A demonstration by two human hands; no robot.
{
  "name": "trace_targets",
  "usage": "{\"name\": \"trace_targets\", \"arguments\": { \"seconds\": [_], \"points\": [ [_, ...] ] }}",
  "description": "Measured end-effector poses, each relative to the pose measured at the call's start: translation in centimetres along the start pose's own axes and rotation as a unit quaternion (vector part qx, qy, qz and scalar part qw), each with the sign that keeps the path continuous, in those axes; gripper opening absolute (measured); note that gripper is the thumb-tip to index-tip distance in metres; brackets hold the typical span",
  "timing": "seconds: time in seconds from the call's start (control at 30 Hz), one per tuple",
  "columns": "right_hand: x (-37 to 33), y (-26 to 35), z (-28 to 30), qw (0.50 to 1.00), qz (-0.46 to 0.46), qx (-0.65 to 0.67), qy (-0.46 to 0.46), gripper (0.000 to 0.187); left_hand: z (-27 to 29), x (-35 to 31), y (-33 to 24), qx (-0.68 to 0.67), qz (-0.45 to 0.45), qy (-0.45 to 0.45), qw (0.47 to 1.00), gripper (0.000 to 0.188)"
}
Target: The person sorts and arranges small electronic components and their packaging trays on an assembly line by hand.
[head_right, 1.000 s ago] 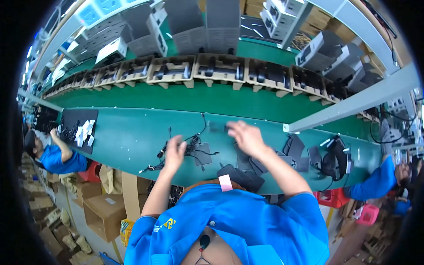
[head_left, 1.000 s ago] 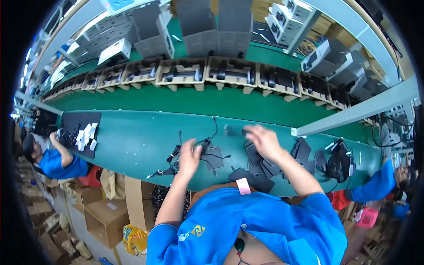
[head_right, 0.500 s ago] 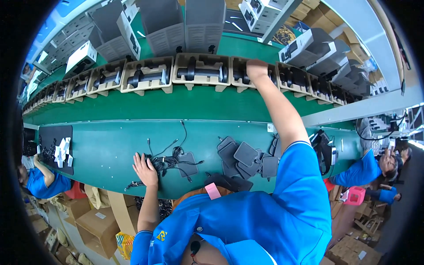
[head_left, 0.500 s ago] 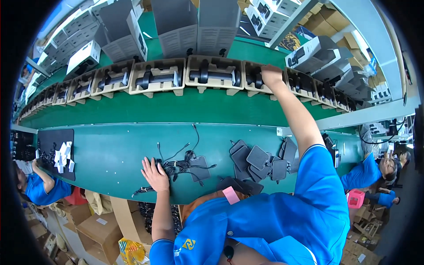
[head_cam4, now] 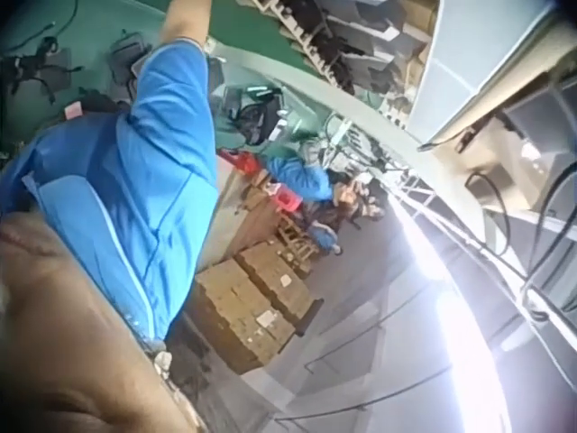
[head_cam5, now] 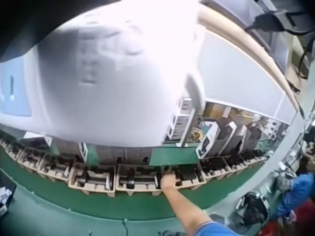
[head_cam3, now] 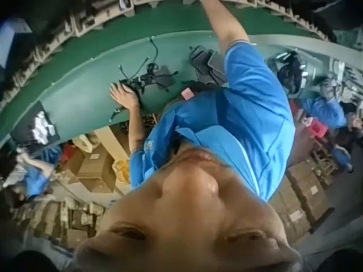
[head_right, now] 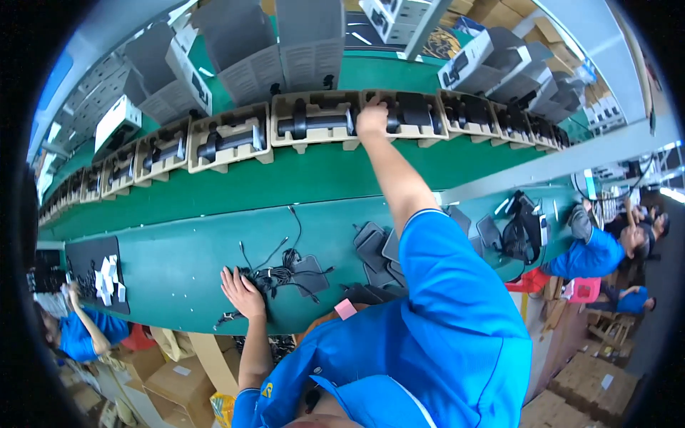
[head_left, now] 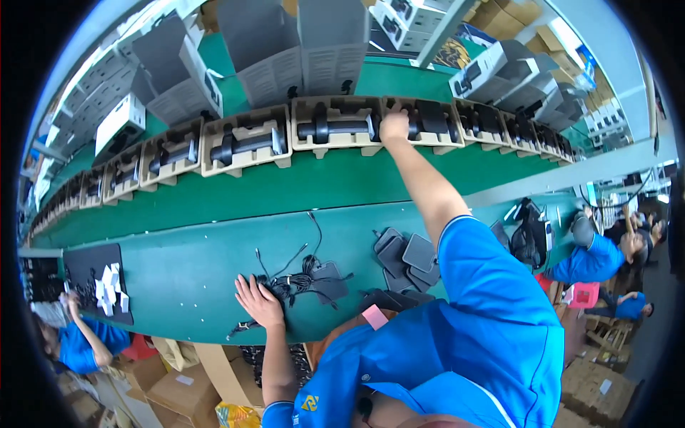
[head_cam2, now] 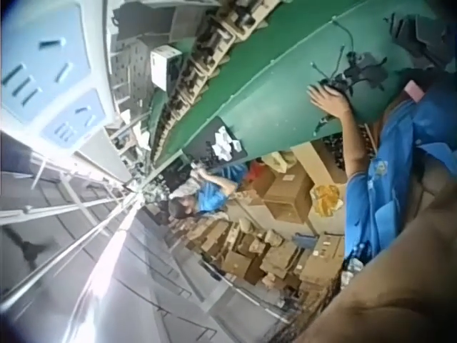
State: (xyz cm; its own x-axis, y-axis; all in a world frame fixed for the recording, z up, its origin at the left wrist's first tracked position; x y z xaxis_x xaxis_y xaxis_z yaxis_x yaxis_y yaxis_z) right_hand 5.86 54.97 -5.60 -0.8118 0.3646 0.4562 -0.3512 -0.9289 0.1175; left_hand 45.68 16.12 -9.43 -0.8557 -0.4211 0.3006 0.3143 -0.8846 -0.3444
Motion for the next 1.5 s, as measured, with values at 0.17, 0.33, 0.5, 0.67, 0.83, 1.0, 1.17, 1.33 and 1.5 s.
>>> {"name": "trace_targets", "arguments": {
  "seconds": [0.17, 0.33, 0.5, 0.67, 0.83, 1.0, 1.17, 1.33, 1.5],
  "points": [
    [-1.6, 1.5, 3.9, 0.978, 0.166, -0.122, -0.020, 0.016, -0.3, -0.8, 1.7, 0.024, -0.004, -0.010, 1.000, 0.031],
    [0.3, -1.0, 1.2, 0.986, 0.134, -0.075, 0.060, 0.024, 0.0, 0.1, 1.3, 0.019, -0.015, -0.017, 1.000, 0.030],
    [1.8, 1.5, -0.6, 0.964, 0.055, -0.075, 0.248, 0.019, 0.0, 0.1, 2.2, 0.034, -0.017, -0.025, 0.999, 0.029],
    [4.0, -5.4, -3.7, 0.985, 0.082, -0.113, 0.106, 0.024, -0.4, 2.1, 0.8, -0.009, -0.030, -0.021, 0.999, 0.029],
    [-2.3, -0.9, 2.8, 0.970, 0.178, -0.119, 0.111, 0.019, 1.9, 0.0, 2.8, -0.005, -0.002, -0.040, 0.999, 0.028],
    [-7.2, -0.7, 7.3, 0.978, 0.188, -0.078, 0.038, 0.023, 2.1, 0.0, 3.1, -0.009, -0.001, -0.039, 0.999, 0.028],
    [-16.2, 3.1, 11.8, 0.946, 0.300, 0.043, 0.113, 0.028, 1.7, 0.7, 3.5, -0.020, -0.010, -0.064, 0.998, 0.028],
    [-25.7, 2.6, 12.3, 0.904, 0.340, 0.082, 0.247, 0.019, 0.6, 1.1, 4.5, 0.006, -0.004, -0.061, 0.998, 0.029],
    [-34.0, 2.4, 14.8, 0.854, 0.411, 0.175, 0.266, 0.021, 0.2, 0.8, 5.1, 0.007, 0.001, -0.052, 0.999, 0.030]
  ]
}}
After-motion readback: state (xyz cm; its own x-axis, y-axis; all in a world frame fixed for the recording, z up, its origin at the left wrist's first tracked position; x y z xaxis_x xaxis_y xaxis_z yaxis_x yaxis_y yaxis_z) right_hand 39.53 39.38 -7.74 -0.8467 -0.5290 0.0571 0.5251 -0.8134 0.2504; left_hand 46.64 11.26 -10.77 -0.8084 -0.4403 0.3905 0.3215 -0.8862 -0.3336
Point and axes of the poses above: each hand's wrist, its own x-axis towards the middle knuckle, its own z-axis out of the back of the hand, y = z × x, the point moved 7 cm from there along x, towards the middle knuckle, and after that the axes turned 7 degrees about -x, right-handed, at the moved point
